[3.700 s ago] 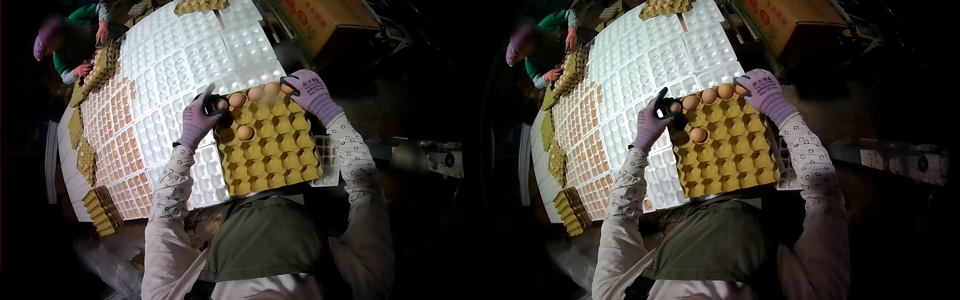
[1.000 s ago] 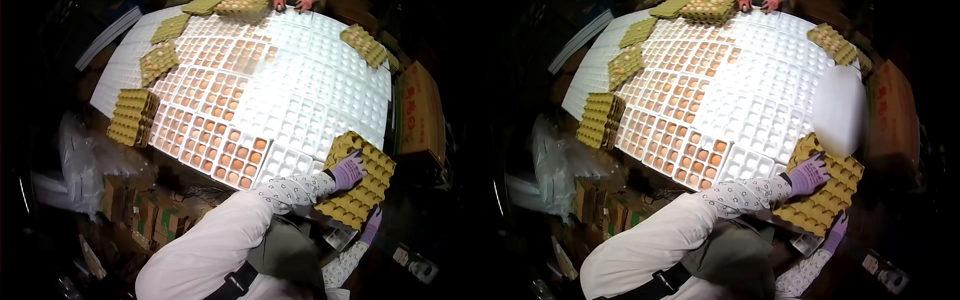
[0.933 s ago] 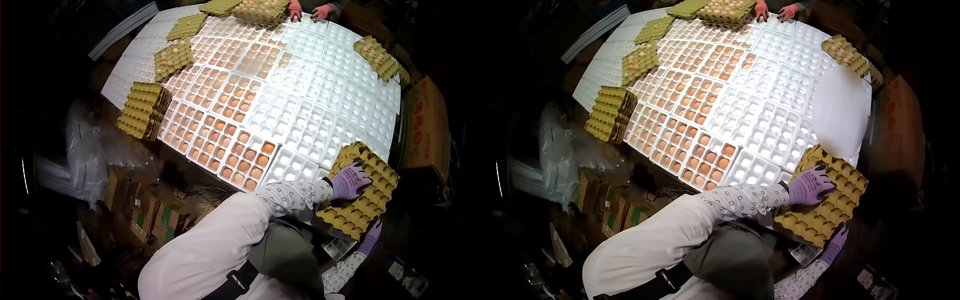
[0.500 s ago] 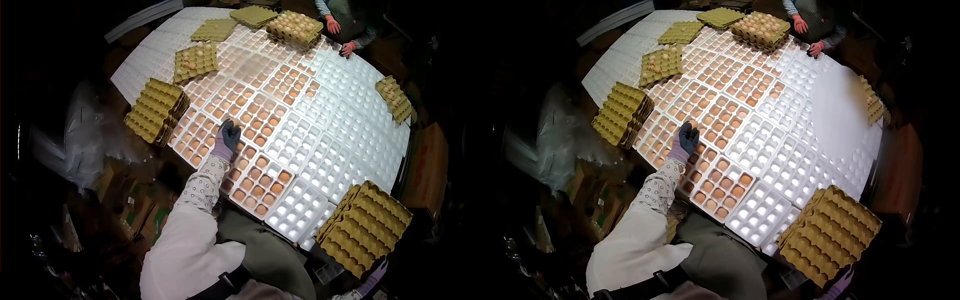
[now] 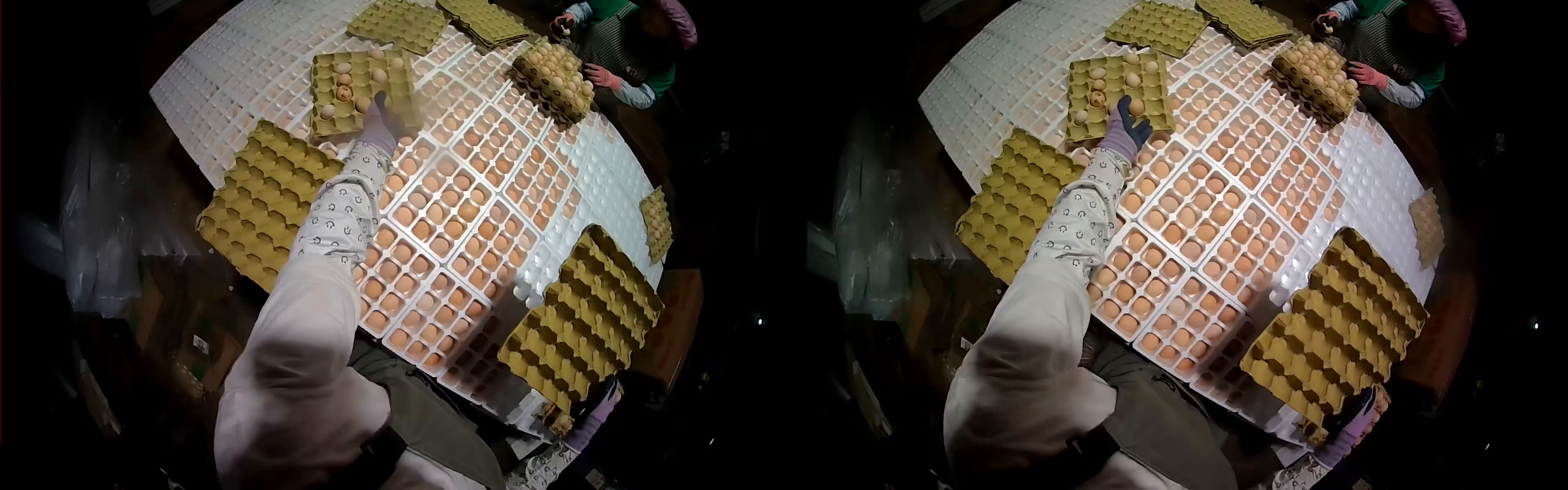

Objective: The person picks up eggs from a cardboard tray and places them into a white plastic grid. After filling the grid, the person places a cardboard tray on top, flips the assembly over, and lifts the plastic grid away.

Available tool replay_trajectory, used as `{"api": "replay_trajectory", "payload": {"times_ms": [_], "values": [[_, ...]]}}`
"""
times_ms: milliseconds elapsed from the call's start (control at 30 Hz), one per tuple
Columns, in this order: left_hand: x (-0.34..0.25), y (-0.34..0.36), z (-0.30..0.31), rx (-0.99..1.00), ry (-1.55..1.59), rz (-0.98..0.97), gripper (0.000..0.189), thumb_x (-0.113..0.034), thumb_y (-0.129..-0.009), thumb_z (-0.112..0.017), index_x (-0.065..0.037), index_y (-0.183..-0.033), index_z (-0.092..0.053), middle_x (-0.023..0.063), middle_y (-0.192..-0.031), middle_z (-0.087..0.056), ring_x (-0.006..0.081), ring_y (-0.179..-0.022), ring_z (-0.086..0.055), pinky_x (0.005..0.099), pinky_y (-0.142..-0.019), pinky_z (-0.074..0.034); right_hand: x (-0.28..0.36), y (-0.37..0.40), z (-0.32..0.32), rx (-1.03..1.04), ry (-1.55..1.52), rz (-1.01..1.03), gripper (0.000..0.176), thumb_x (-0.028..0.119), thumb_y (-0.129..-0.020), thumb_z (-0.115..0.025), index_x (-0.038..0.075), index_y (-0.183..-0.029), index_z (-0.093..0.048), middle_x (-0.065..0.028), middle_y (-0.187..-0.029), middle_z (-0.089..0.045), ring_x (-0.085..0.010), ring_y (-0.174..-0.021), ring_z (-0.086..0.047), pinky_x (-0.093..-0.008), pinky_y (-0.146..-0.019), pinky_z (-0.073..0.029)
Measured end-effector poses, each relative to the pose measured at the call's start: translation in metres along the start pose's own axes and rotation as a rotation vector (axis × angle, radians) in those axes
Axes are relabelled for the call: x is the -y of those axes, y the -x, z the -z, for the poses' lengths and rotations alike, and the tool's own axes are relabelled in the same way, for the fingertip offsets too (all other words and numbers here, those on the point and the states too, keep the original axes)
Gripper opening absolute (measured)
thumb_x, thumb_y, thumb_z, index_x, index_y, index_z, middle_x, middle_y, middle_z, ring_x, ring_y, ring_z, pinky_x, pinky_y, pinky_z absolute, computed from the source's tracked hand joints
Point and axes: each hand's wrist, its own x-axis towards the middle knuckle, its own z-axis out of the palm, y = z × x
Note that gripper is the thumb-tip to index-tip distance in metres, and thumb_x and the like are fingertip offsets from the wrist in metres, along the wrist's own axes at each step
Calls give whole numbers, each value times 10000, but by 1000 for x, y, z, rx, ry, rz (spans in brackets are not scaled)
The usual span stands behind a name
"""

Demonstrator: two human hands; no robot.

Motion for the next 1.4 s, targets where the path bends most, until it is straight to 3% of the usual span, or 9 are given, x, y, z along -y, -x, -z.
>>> {"api": "replay_trajectory", "payload": {"times_ms": [100, 200, 367, 433, 800, 867, 1000, 1167, 1400], "values": [[-52, 95, 13, 93, 3, -16, 494, -371, -1027, -589, -109, -1438, -508, 134, -1431, -517, 362, -1173, -618, 470, -1036, -504, 121, 3, -104, 77, 136, 673, 444, 86, -1005, -489, -6, -1439, -495, -235, -1379, -564, -411, -1223, -568, -440, -1040, -466], [-137, 198, 71, 9, -421, -622, 467, -254, -1085, -486, -33, -1495, -449, 161, -1415, -549, 282, -1240, -607, 380, -1089, -472, 241, 41, -219, 209, 39, 911, 535, 39, -956, -499, 6, -1483, -417, -268, -1402, -518, -455, -1256, -524, -477, -1067, -435], [-237, 309, 189, -560, -522, -806, 535, -314, -1085, -449, -74, -1556, -368, 176, -1533, -420, 292, -1370, -491, 434, -1170, -384, 398, 218, -351, 385, -388, 830, 403, 17, -983, -506, 14, -1385, -534, -194, -1271, -592, -287, -986, -607, -371, -816, -531], [-251, 305, 278, -494, -745, -892, 529, -252, -1089, -451, -62, -1570, -342, 128, -1530, -440, 271, -1367, -490, 399, -1149, -391, 429, 274, -383, 845, -873, 3, 459, 204, -975, -665, -2, -1359, -522, -114, -1125, -587, -213, -933, -566, -332, -822, -498], [-234, 243, 318, -868, -1159, -715, 794, -356, -975, -683, -25, -1586, -297, 258, -1605, -308, 380, -1472, -325, 418, -1203, -302, 497, 243, -357, 987, 235, 774, 754, 744, -867, -569, 23, -1083, -625, -190, -1005, -727, -351, -968, -715, -447, -848, -531], [-246, 254, 273, -1129, -1430, -851, 801, -434, -944, -697, -35, -1553, -363, 289, -1594, -310, 450, -1453, -324, 505, -1205, -281, 494, 239, -367, 1034, 274, 826, 718, 704, -906, -560, 2, -1045, -622, -196, -963, -718, -360, -921, -710, -455, -813, -530], [-214, 265, 169, -393, -2140, -893, 833, -491, -942, -655, -130, -1610, -313, 263, -1622, -291, 427, -1487, -283, 583, -1217, -200, 455, 229, -366, 1158, 50, 836, 691, 639, -973, -499, -9, -1195, -593, -221, -1075, -711, -385, -1022, -690, -463, -884, -524], [-141, 217, 181, -167, -2753, -620, 764, -561, -1007, -483, -162, -1628, -285, 240, -1622, -324, 433, -1456, -347, 579, -1204, -240, 313, 214, -313, 953, -73, 734, 596, 535, -980, -556, 29, -1295, -575, -216, -1111, -680, -399, -1029, -669, -480, -935, -513], [-129, 210, 162, -254, -2185, -1106, 760, -522, -988, -595, -27, -1535, -413, 238, -1542, -447, 404, -1392, -455, 522, -1148, -372, 53, 198, -144, 223, -218, 286, 472, 368, -961, -664, 40, -1296, -611, -195, -1080, -679, -369, -986, -659, -448, -876, -521]]}}
